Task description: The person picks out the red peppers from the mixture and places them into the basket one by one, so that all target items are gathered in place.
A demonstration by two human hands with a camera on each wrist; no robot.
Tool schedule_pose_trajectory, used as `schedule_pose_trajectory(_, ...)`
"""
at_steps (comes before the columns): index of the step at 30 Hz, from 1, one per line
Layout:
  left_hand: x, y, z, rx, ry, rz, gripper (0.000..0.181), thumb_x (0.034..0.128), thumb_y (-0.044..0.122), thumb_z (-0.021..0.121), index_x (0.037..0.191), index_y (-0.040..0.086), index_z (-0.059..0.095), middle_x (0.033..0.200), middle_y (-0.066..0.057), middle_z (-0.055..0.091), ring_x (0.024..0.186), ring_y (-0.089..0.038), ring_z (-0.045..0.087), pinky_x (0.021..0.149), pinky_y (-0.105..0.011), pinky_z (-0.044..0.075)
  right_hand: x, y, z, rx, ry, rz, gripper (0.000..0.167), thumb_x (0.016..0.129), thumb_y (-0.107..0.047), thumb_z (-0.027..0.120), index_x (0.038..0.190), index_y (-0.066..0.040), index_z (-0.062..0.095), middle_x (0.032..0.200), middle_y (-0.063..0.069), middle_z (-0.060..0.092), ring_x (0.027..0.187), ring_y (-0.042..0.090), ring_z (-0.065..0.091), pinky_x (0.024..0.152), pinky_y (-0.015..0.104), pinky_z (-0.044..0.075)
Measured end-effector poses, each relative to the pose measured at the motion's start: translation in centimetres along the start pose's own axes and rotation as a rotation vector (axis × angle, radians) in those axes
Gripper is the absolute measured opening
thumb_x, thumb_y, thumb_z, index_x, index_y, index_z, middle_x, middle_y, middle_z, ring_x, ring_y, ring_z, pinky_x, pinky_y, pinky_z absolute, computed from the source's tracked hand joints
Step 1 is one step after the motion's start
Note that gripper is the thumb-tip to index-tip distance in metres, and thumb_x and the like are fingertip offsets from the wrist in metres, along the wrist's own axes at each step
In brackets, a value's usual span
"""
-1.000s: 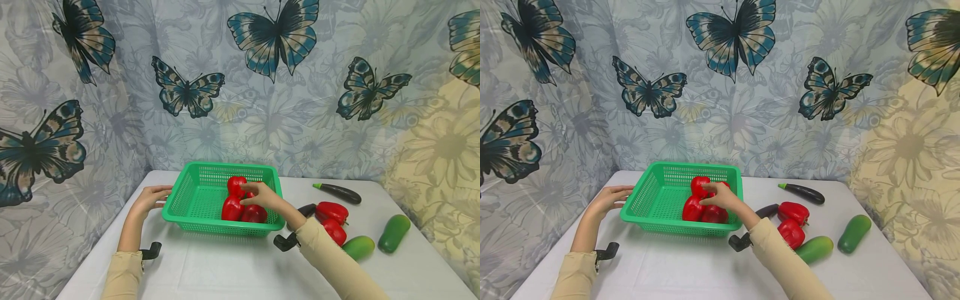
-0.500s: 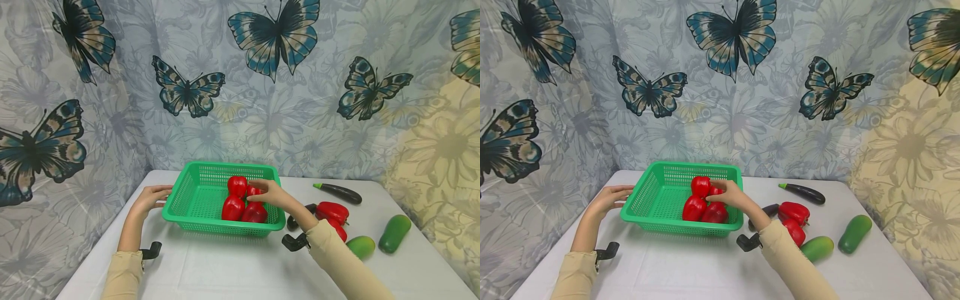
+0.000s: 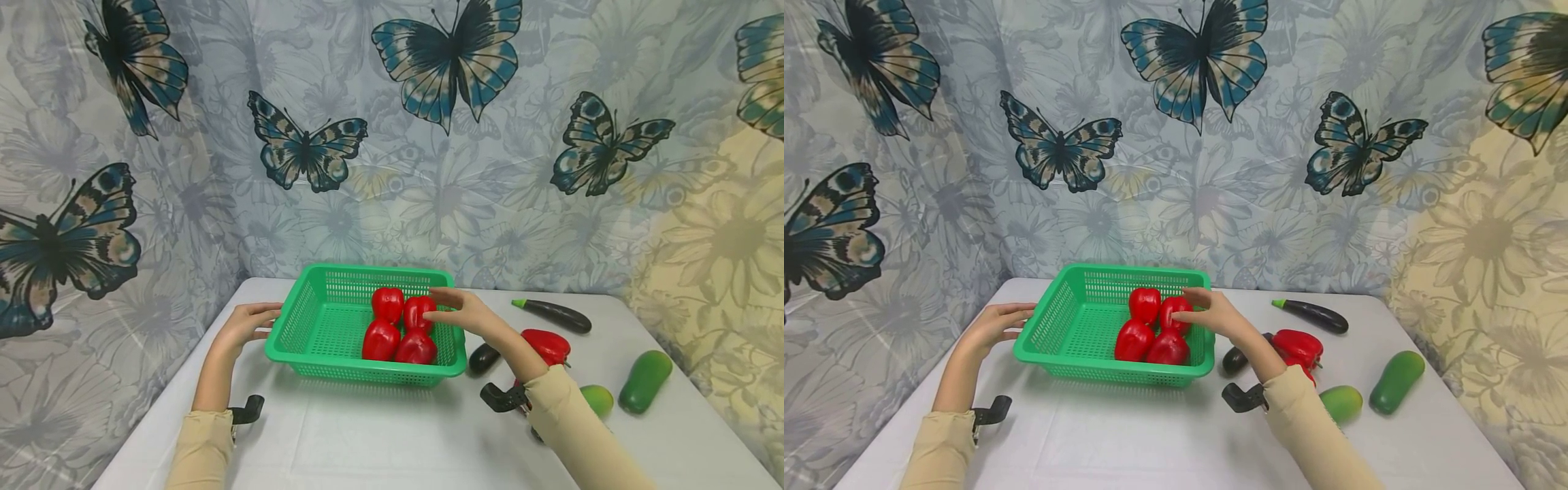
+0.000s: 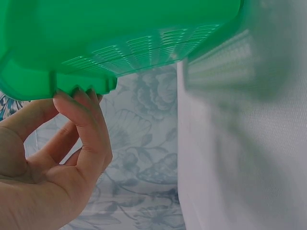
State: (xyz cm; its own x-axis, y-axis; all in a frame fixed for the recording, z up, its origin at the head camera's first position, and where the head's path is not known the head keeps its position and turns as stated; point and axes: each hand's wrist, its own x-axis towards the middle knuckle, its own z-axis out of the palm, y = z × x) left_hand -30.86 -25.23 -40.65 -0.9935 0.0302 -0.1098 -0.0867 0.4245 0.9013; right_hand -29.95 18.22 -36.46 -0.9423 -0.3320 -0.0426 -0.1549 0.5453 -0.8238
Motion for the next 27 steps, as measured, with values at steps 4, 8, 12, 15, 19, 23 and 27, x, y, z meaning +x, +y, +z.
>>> schedule_pose_trajectory(4, 0.0, -0.1, 0.0, 0.0, 0.002, -0.001, 0.05, 0.1005, 0.029, 0.055, 0.14, -0.002, 0.05, 0.142, -0.025, 0.049, 0.108, -0.022, 0.06, 0.089, -0.032, 0.059, -0.8, 0.4, -1.4, -0.005, 0.016, 0.009, 0.077, 0.089, -0.042, 0.069, 0.151, -0.008, 0.036, 0.152, 0.016, 0.043, 0.143, 0.035, 0.037, 0.114, 0.057, 0.036)
schedule_pose_trajectory(8, 0.1, -0.1, 0.0, -0.002, 0.002, -0.001, 0.05, 0.1003, 0.029, 0.055, 0.14, -0.002, 0.05, 0.142, -0.025, 0.049, 0.105, -0.019, 0.061, 0.088, -0.031, 0.059, -1.9, 0.7, -2.6, -0.021, 0.055, 0.079, 0.084, 0.088, -0.048, 0.068, 0.153, -0.008, 0.032, 0.155, 0.015, 0.04, 0.144, 0.035, 0.034, 0.115, 0.059, 0.034)
schedule_pose_trajectory(12, 0.1, -0.1, -0.1, -0.007, 0.004, -0.002, 0.051, 0.0999, 0.029, 0.056, 0.14, -0.002, 0.05, 0.14, -0.025, 0.051, 0.099, -0.013, 0.063, 0.087, -0.031, 0.059, -3.1, 1.0, -4.0, -0.028, 0.087, 0.165, 0.091, 0.086, -0.055, 0.067, 0.154, -0.008, 0.029, 0.156, 0.015, 0.037, 0.145, 0.037, 0.033, 0.115, 0.06, 0.032)
schedule_pose_trajectory(15, 0.1, 0.0, -0.1, -0.008, 0.002, 0.0, 0.051, 0.0999, 0.028, 0.056, 0.14, -0.002, 0.05, 0.14, -0.026, 0.051, 0.094, -0.009, 0.063, 0.087, -0.031, 0.059, -3.9, 1.4, -5.0, -0.045, 0.092, 0.22, 0.095, 0.086, -0.06, 0.065, 0.154, -0.006, 0.026, 0.156, 0.016, 0.036, 0.145, 0.039, 0.031, 0.116, 0.061, 0.03)
schedule_pose_trajectory(19, 0.1, 0.1, -0.1, -0.005, -0.001, 0.0, 0.05, 0.1001, 0.028, 0.056, 0.14, -0.002, 0.05, 0.141, -0.026, 0.05, 0.096, -0.011, 0.063, 0.087, -0.031, 0.059, -5.3, 1.8, -6.3, -0.063, 0.084, 0.283, 0.098, 0.087, -0.064, 0.06, 0.155, -0.003, 0.023, 0.156, 0.021, 0.035, 0.143, 0.042, 0.031, 0.114, 0.063, 0.03)
schedule_pose_trajectory(23, 0.1, 0.0, -0.1, -0.004, -0.002, -0.005, 0.051, 0.1003, 0.028, 0.055, 0.141, -0.002, 0.049, 0.143, -0.026, 0.048, 0.106, -0.019, 0.062, 0.088, -0.031, 0.059, -6.5, 2.6, -7.5, -0.095, 0.093, 0.352, 0.1, 0.087, -0.068, 0.056, 0.154, -0.001, 0.023, 0.154, 0.026, 0.034, 0.138, 0.044, 0.04, 0.111, 0.063, 0.034)
schedule_pose_trajectory(27, 0.1, -0.1, -0.1, -0.006, -0.004, -0.006, 0.051, 0.1003, 0.029, 0.055, 0.141, -0.001, 0.049, 0.144, -0.026, 0.047, 0.109, -0.022, 0.061, 0.088, -0.031, 0.059, -7.4, 3.7, -8.5, -0.109, 0.1, 0.39, 0.101, 0.089, -0.068, 0.054, 0.154, 0.002, 0.021, 0.153, 0.031, 0.031, 0.135, 0.047, 0.041, 0.109, 0.064, 0.037)
